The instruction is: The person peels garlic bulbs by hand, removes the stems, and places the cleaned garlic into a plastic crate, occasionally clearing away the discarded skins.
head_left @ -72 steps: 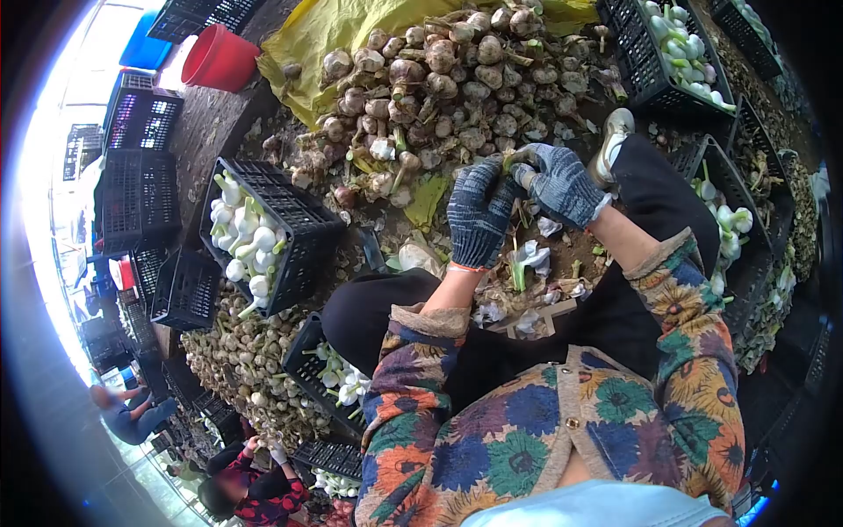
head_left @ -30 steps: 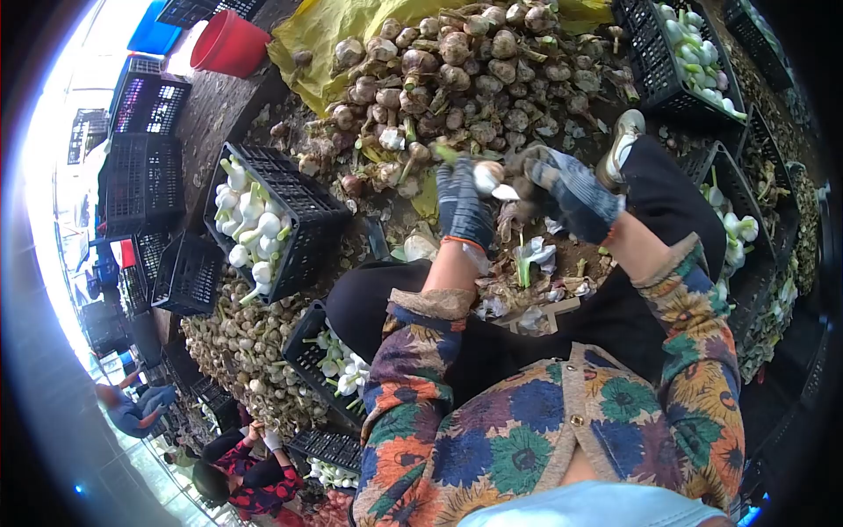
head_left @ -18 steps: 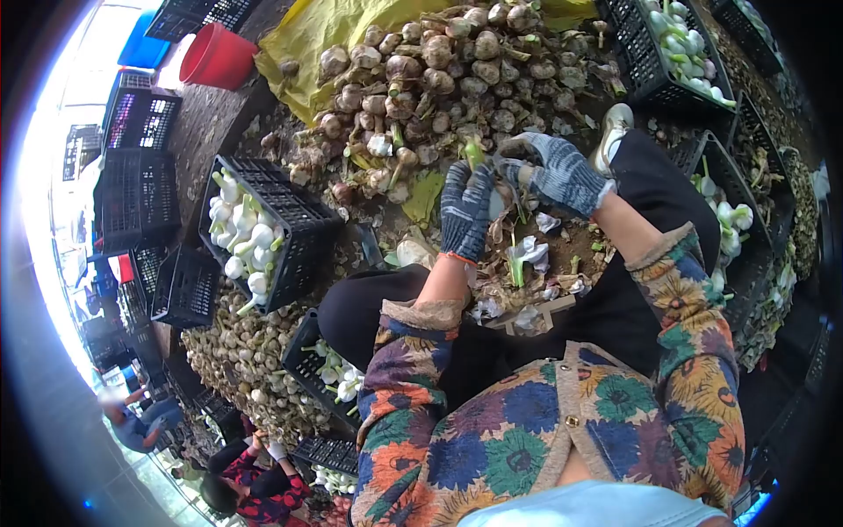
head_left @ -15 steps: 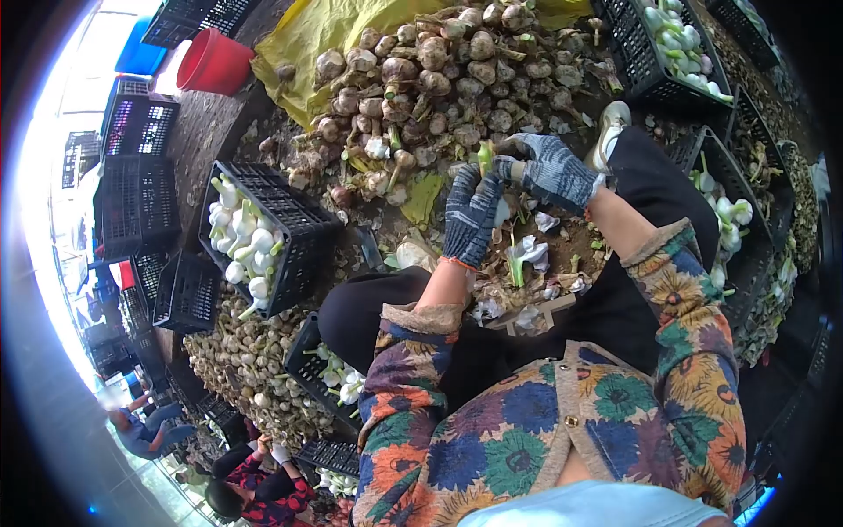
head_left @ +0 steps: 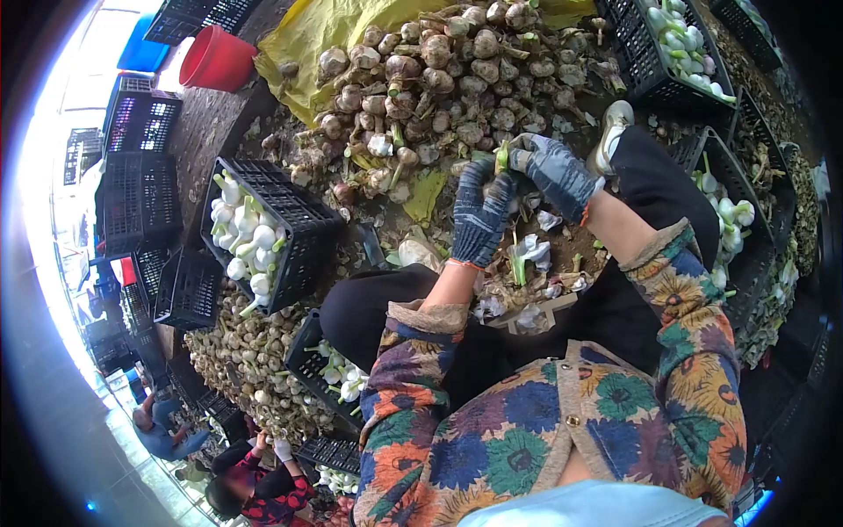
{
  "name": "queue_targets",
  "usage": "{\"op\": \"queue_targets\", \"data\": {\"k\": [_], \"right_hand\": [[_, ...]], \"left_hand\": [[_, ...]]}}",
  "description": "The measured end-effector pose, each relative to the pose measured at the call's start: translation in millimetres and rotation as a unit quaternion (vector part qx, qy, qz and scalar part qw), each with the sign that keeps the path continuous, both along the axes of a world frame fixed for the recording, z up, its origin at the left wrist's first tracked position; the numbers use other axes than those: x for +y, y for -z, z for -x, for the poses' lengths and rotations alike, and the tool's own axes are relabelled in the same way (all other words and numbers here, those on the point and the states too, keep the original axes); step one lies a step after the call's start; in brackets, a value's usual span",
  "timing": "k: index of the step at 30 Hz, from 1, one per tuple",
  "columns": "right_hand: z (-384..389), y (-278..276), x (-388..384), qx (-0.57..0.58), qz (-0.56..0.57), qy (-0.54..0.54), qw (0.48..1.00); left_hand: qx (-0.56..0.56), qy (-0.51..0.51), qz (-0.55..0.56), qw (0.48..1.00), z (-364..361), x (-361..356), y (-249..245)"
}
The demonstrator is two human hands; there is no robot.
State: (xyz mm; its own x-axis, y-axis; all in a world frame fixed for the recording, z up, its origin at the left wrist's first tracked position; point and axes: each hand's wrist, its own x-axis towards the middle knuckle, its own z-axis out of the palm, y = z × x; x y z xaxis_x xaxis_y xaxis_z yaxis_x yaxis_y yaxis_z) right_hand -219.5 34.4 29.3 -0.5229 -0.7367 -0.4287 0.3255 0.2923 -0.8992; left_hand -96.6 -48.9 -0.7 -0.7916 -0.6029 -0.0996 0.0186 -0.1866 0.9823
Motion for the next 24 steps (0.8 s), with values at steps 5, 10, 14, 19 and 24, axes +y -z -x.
{"op": "queue_targets", "data": {"k": [5, 10, 14, 19, 24], "right_hand": [[-5, -24, -3, 0.265, -0.039, -0.037, 0.963], [-4, -13, -1, 0.295, -0.052, -0.058, 0.952], [-8, -10, -1, -0.121, -0.031, 0.069, 0.99], [-12, -10, -2, -0.095, 0.021, 0.099, 0.99], [-17, -3, -5, 0.01, -0.002, 0.116, 0.993]], "left_hand": [[0.044, -0.046, 0.015, 0.998, 4, 2, -10], [0.028, -0.037, 0.166, 0.985, 0, -2, 3], [0.038, -0.053, 0.281, 0.958, 1, -3, -1], [-0.028, -0.102, -0.173, 0.979, 5, -5, -26], [-0.099, -0.078, -0.135, 0.983, 6, 4, -11]]}}
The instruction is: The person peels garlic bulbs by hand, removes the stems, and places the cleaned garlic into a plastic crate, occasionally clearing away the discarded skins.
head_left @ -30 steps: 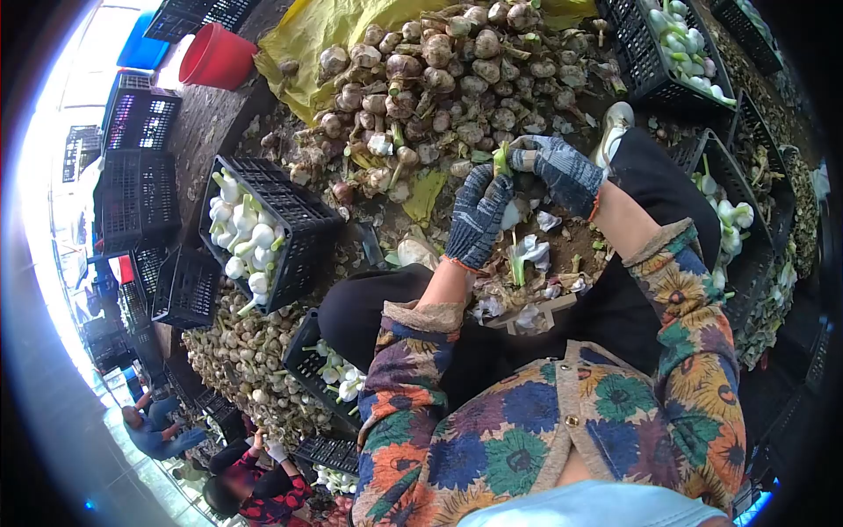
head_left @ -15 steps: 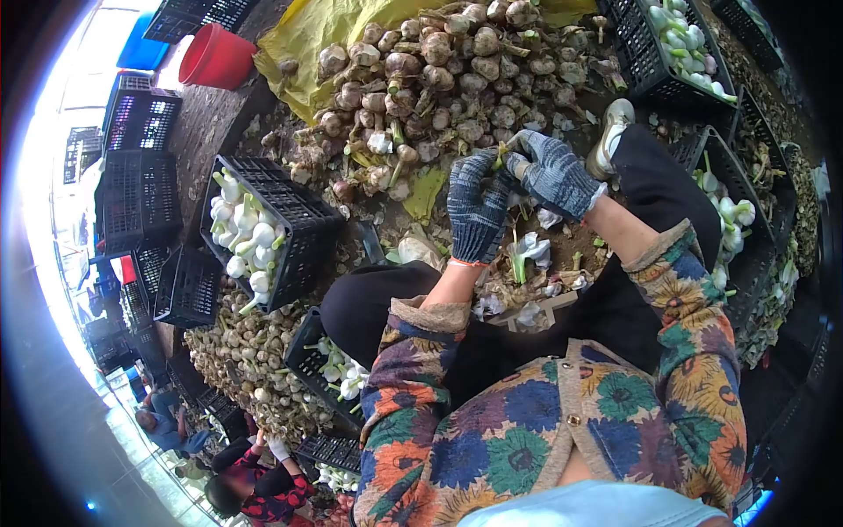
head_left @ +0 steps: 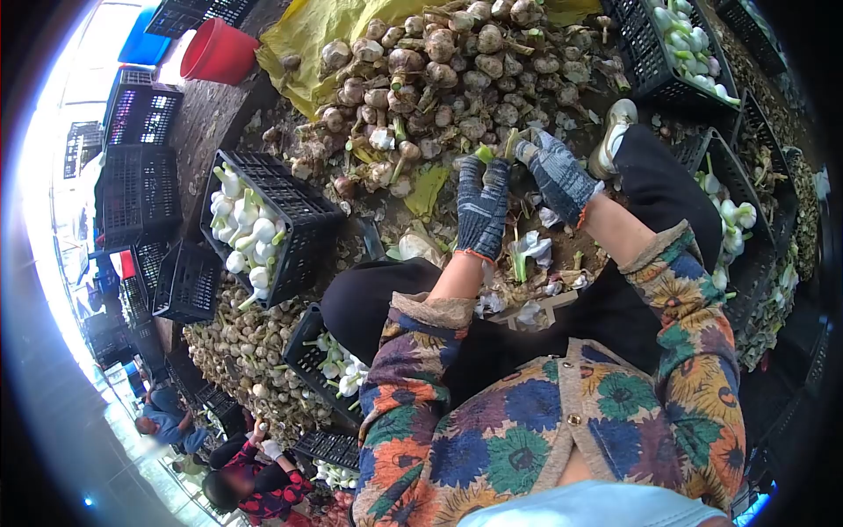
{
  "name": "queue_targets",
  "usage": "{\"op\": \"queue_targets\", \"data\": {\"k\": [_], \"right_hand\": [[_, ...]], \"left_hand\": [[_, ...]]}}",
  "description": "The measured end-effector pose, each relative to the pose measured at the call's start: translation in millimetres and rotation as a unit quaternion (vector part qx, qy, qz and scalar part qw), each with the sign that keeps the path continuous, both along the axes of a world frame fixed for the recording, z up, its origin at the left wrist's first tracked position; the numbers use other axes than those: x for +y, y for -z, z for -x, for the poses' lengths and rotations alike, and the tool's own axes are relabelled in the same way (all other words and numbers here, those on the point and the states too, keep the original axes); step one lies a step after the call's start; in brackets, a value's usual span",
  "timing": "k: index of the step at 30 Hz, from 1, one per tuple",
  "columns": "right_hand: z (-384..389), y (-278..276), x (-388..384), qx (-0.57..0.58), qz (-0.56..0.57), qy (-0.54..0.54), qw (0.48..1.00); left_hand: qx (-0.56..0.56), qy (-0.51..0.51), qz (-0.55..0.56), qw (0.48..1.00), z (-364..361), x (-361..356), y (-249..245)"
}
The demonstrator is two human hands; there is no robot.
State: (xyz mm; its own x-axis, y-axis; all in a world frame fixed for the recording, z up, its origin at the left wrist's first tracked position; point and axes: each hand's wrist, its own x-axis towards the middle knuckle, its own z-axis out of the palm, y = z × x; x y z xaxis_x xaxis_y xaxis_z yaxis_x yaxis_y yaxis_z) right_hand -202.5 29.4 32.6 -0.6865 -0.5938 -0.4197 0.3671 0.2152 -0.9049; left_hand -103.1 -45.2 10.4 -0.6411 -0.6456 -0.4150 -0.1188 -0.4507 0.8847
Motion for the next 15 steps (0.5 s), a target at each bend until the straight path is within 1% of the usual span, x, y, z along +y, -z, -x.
{"op": "queue_targets", "data": {"k": [1, 2, 3, 4, 5, 7, 8, 9, 10, 11, 12, 13, 14, 15], "right_hand": [[1, 7, 2, -0.036, 0.026, -0.014, 0.999], [5, 16, 5, -0.071, 0.052, -0.028, 0.996], [6, 21, 6, -0.108, 0.078, -0.043, 0.99], [2, 16, 4, -0.156, 0.101, -0.01, 0.983], [-1, 8, 5, -0.195, 0.107, 0.001, 0.975], [-4, -15, 8, -0.275, 0.118, 0.026, 0.954], [-2, -15, 14, -0.306, 0.157, 0.013, 0.939], [2, -18, 20, -0.286, 0.168, -0.041, 0.942], [7, -21, 25, -0.266, 0.177, -0.095, 0.943], [12, -25, 30, -0.246, 0.185, -0.15, 0.94], [22, -27, 34, -0.155, 0.094, -0.238, 0.954], [29, -17, 37, 0.107, 0.037, -0.296, 0.949], [33, -1, 40, 0.36, -0.028, -0.328, 0.873], [34, 7, 46, 0.583, -0.096, -0.338, 0.732]], "left_hand": [[-0.015, 0.011, 0.015, 1.0, -1, 1, -2], [0.007, 0.008, -0.057, 0.998, -2, -1, -6], [0.005, -0.012, -0.045, 0.999, -3, -4, 2], [0.004, -0.033, -0.033, 0.999, -1, -9, 13], [0.003, -0.054, -0.021, 0.998, -2, -12, 24], [0.052, -0.073, 0.016, 0.996, -3, -9, 6], [0.076, -0.101, -0.103, 0.987, 2, -17, 8], [0.1, -0.127, -0.221, 0.962, 6, -27, 10], [0.101, -0.203, -0.273, 0.935, 5, -40, 11], [0.087, -0.174, -0.254, 0.948, 0, -48, 35], [0.074, -0.145, -0.233, 0.959, -6, -55, 58], [0.081, -0.16, -0.235, 0.955, -2, -47, 29], [0.068, -0.179, -0.295, 0.936, -2, -44, 31], [0.055, -0.162, -0.25, 0.953, -2, -39, 39]]}}
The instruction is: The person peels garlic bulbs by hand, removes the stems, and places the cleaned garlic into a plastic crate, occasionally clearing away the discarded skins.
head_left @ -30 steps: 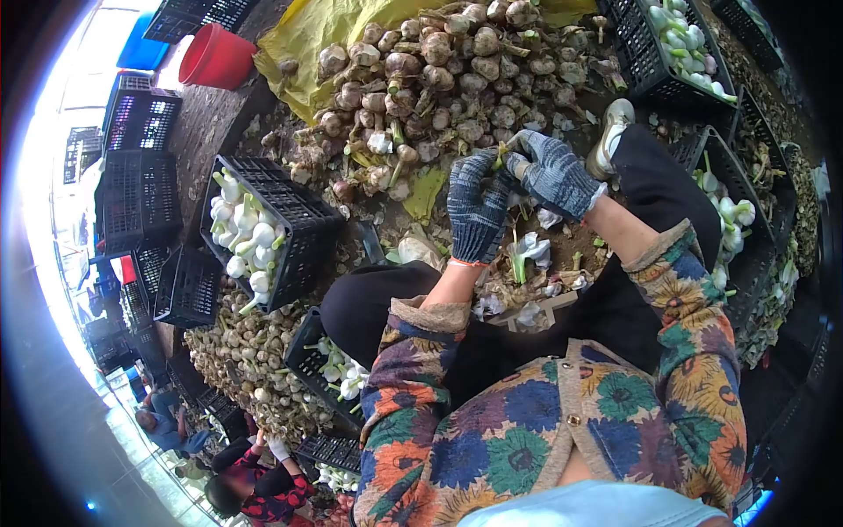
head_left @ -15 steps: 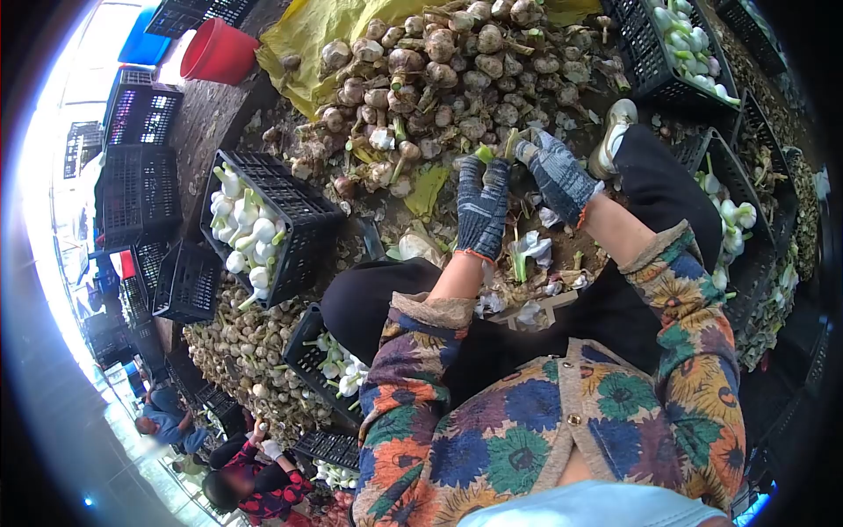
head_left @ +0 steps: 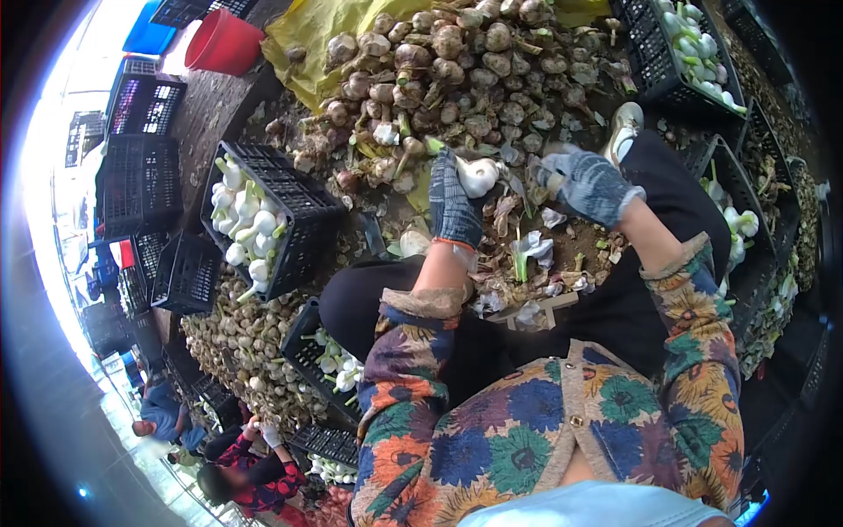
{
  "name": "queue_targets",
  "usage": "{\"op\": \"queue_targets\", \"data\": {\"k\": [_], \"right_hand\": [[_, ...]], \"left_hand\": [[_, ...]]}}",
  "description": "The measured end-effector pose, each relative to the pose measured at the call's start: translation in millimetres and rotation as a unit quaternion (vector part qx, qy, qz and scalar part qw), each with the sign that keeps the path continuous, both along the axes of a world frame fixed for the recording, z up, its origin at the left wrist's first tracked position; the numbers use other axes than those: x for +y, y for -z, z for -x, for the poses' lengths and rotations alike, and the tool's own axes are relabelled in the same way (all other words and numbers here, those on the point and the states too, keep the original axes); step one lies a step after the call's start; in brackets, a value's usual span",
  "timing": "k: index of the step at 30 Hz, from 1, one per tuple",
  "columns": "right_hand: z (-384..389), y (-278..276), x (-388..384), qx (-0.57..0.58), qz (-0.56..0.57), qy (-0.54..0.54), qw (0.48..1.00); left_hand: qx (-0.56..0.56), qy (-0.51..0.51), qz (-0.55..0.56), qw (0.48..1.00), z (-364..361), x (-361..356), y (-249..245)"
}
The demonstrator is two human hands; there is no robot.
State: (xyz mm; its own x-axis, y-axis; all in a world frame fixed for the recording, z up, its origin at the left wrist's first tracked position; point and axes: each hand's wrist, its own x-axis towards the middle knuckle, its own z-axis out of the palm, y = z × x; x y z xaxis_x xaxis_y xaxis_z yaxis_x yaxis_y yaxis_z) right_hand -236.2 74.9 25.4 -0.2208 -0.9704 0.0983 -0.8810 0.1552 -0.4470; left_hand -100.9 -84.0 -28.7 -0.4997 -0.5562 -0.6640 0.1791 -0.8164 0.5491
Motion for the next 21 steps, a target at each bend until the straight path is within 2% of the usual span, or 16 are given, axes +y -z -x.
{"op": "queue_targets", "data": {"k": [1, 2, 3, 5, 8, 10, 11, 14, 15, 16, 18, 20, 21], "right_hand": [[-7, -24, -6, -0.077, -0.078, 0.09, 0.99], [-3, -17, -7, -0.126, -0.015, 0.076, 0.989], [-1, -21, -13, -0.192, -0.013, 0.101, 0.976], [-4, -29, -28, -0.293, -0.011, 0.141, 0.946], [-7, -35, -37, -0.409, -0.025, 0.175, 0.895], [-11, -40, -41, -0.498, -0.032, 0.179, 0.848], [-12, -36, -39, -0.577, -0.05, 0.2, 0.79], [-10, -38, -36, -0.655, -0.061, 0.199, 0.726], [-12, -35, -37, -0.66, -0.05, 0.22, 0.717], [-11, -34, -37, -0.654, -0.062, 0.212, 0.724], [-6, -34, -35, -0.642, -0.087, 0.197, 0.736], [-7, -35, -37, -0.639, -0.081, 0.203, 0.738], [-8, -36, -38, -0.637, -0.079, 0.206, 0.739]], "left_hand": [[0.066, 0.091, 0.02, 0.994, -4, -3, 15], [0.098, 0.127, 0.024, 0.987, -6, -2, 29], [0.129, 0.163, 0.029, 0.978, -7, -1, 36], [0.121, 0.133, 0.01, 0.984, -7, 12, 26], [0.117, 0.172, 0.019, 0.978, -13, 13, 45], [0.055, 0.15, 0.238, 0.958, -9, 32, 58], [0.029, 0.178, 0.339, 0.923, -12, 34, 72], [0.051, 0.224, 0.32, 0.919, -14, 28, 59], [0.106, 0.206, 0.148, 0.961, -9, 27, 14], [0.159, 0.181, -0.03, 0.97, -6, 27, -10], [0.074, 0.294, 0.199, 0.932, -18, 21, 36], [0.042, 0.323, 0.308, 0.894, -21, 21, 53], [0.056, 0.301, 0.307, 0.901, -19, 22, 48]]}}
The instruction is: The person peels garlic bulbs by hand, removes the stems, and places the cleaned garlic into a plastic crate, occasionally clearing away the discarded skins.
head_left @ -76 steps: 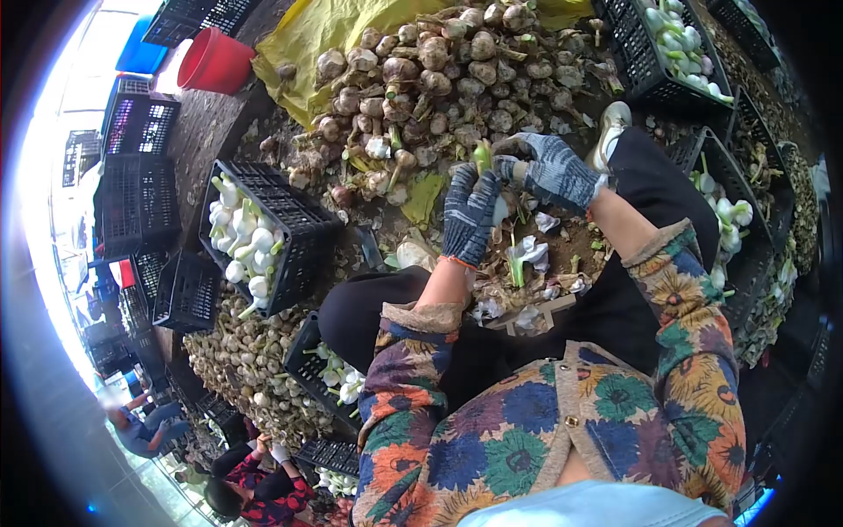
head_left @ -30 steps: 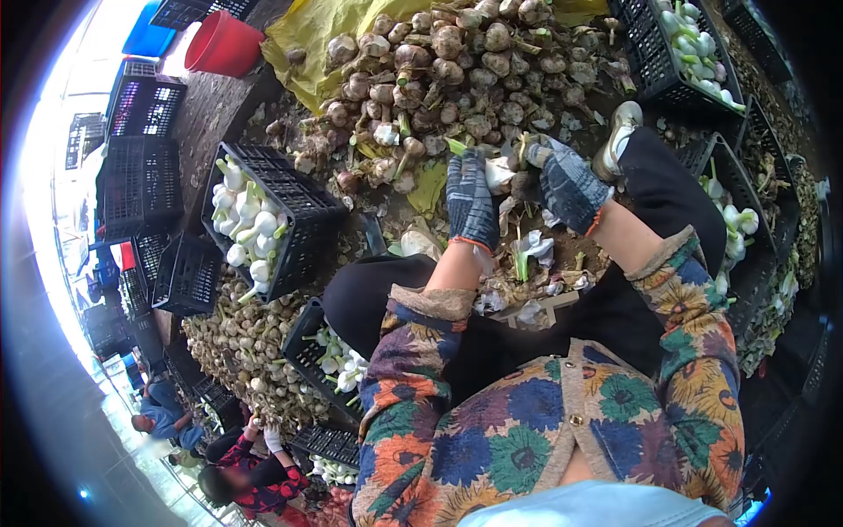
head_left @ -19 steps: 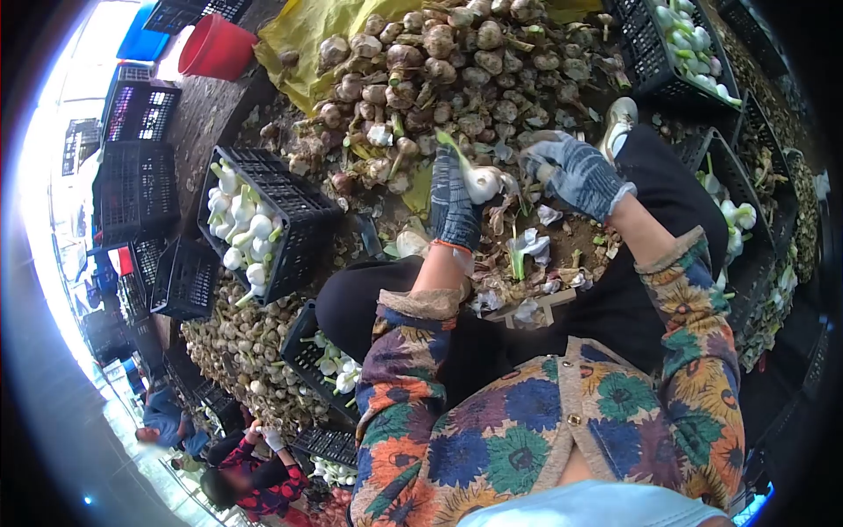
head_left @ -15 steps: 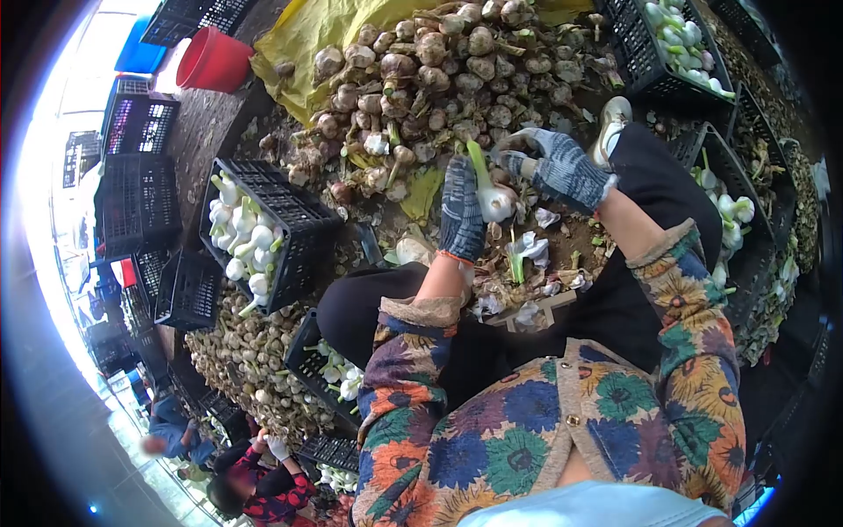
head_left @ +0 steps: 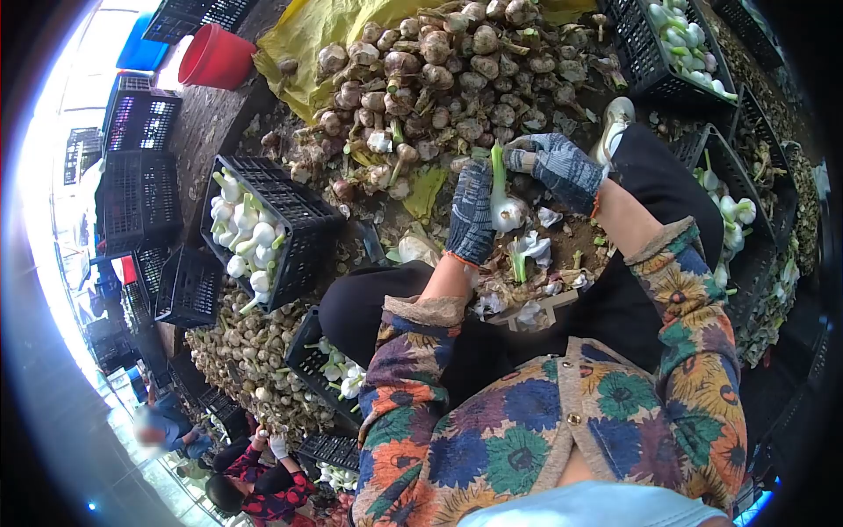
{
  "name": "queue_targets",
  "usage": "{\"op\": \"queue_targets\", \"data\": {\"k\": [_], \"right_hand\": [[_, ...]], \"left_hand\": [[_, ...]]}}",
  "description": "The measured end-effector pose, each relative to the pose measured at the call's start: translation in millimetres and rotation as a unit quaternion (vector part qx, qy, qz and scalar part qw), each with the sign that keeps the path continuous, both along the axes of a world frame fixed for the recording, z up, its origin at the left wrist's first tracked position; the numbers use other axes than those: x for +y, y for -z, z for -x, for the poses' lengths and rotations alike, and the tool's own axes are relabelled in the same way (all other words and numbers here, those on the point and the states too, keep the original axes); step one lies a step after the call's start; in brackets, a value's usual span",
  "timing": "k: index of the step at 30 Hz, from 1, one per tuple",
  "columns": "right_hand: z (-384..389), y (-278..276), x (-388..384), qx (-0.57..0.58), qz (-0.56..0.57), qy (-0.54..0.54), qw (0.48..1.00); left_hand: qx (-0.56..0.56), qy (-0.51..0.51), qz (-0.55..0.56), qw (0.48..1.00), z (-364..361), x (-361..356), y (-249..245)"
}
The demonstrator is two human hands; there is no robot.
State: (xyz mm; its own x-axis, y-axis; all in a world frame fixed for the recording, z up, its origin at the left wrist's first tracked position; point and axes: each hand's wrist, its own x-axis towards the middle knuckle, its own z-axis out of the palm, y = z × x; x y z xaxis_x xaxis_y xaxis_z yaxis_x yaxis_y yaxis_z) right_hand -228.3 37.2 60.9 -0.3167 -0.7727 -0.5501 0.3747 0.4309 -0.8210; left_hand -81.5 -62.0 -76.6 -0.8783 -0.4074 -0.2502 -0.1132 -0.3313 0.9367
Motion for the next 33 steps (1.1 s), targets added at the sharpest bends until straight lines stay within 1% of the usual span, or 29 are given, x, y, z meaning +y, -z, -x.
{"op": "queue_targets", "data": {"k": [2, 3, 4, 6, 7, 9, 10, 11, 12, 13, 14, 15, 16, 17, 18, 19, 20, 21, 22, 25, 26, 29, 30, 33], "right_hand": [[-1, 17, 1, 0.098, 0.011, 0.005, 0.995], [-1, 23, 1, 0.147, 0.017, 0.008, 0.989], [-2, 19, 1, 0.069, 0.022, 0.038, 0.997], [-7, 8, 4, -0.086, 0.032, 0.097, 0.991], [-6, 5, 4, -0.068, 0.036, 0.082, 0.994], [-4, 2, 6, -0.032, 0.042, 0.052, 0.997], [-4, 5, 5, 0.089, 0.029, 0.032, 0.995], [-4, 12, 4, 0.208, 0.015, 0.011, 0.978], [-4, 16, 3, 0.324, 0.0, -0.011, 0.946], [-5, 19, 2, 0.317, -0.008, 0.01, 0.948], [-8, 21, 2, 0.31, -0.016, 0.031, 0.95], [-12, 21, 1, 0.303, -0.023, 0.051, 0.951], [-16, 2, -1, 0.118, -0.032, 0.113, 0.986], [-14, 15, 0, 0.144, -0.017, 0.112, 0.983], [-11, 41, 3, 0.17, -0.002, 0.111, 0.979], [-11, 44, 2, 0.201, 0.005, 0.106, 0.974], [-11, 48, 1, 0.233, 0.011, 0.102, 0.967], [-14, 37, -1, 0.27, 0.009, 0.094, 0.958], [-17, 31, -2, 0.305, 0.007, 0.085, 0.948], [-23, 34, -4, 0.305, 0.045, 0.09, 0.947], [-28, 32, -1, 0.119, 0.061, 0.143, 0.981], [-26, 26, 2, -0.05, 0.105, 0.16, 0.98], [-26, 24, 1, -0.038, 0.125, 0.142, 0.981], [-30, 10, 7, -0.124, 0.102, 0.099, 0.982]], "left_hand": [[0.017, -0.042, -0.049, 0.998, 1, 3, -12], [0.016, -0.067, -0.09, 0.994, 5, 8, -44], [0.016, -0.091, -0.13, 0.987, 10, 11, -69], [0.041, -0.074, -0.091, 0.992, 15, 13, -94], [0.052, -0.065, -0.071, 0.994, 16, 13, -99], [0.047, -0.057, -0.073, 0.995, 16, 14, -96], [0.045, -0.053, -0.074, 0.995, 16, 13, -94], [0.046, -0.062, -0.014, 0.997, 16, 14, -90], [0.047, -0.071, 0.045, 0.995, 19, 14, -84], [0.048, -0.08, 0.104, 0.99, 20, 15, -77], [0.025, -0.108, 0.235, 0.966, 17, 15, -66], [0.013, -0.099, 0.304, 0.948, 17, 14, -67], [0.002, -0.09, 0.371, 0.924, 16, 11, -68], [-0.01, -0.08, 0.436, 0.896, 15, 10, -68], [0.008, -0.102, 0.427, 0.898, 15, 12, -63], [-0.003, -0.11, 0.31, 0.945, 17, 14, -72], [-0.014, -0.116, 0.188, 0.975, 20, 18, -81], [-0.024, -0.12, 0.062, 0.991, 22, 22, -86], [0.007, -0.145, 0.137, 0.98, 24, 25, -72], [-0.021, -0.19, -0.065, 0.979, 24, 13, -68], [-0.069, -0.162, -0.092, 0.98, 21, 4, -67], [-0.1, -0.257, -0.228, 0.934, 27, -3, -70], [-0.074, -0.233, -0.186, 0.952, 26, -4, -70], [-0.135, -0.266, -0.276, 0.914, 29, -11, -74]]}}
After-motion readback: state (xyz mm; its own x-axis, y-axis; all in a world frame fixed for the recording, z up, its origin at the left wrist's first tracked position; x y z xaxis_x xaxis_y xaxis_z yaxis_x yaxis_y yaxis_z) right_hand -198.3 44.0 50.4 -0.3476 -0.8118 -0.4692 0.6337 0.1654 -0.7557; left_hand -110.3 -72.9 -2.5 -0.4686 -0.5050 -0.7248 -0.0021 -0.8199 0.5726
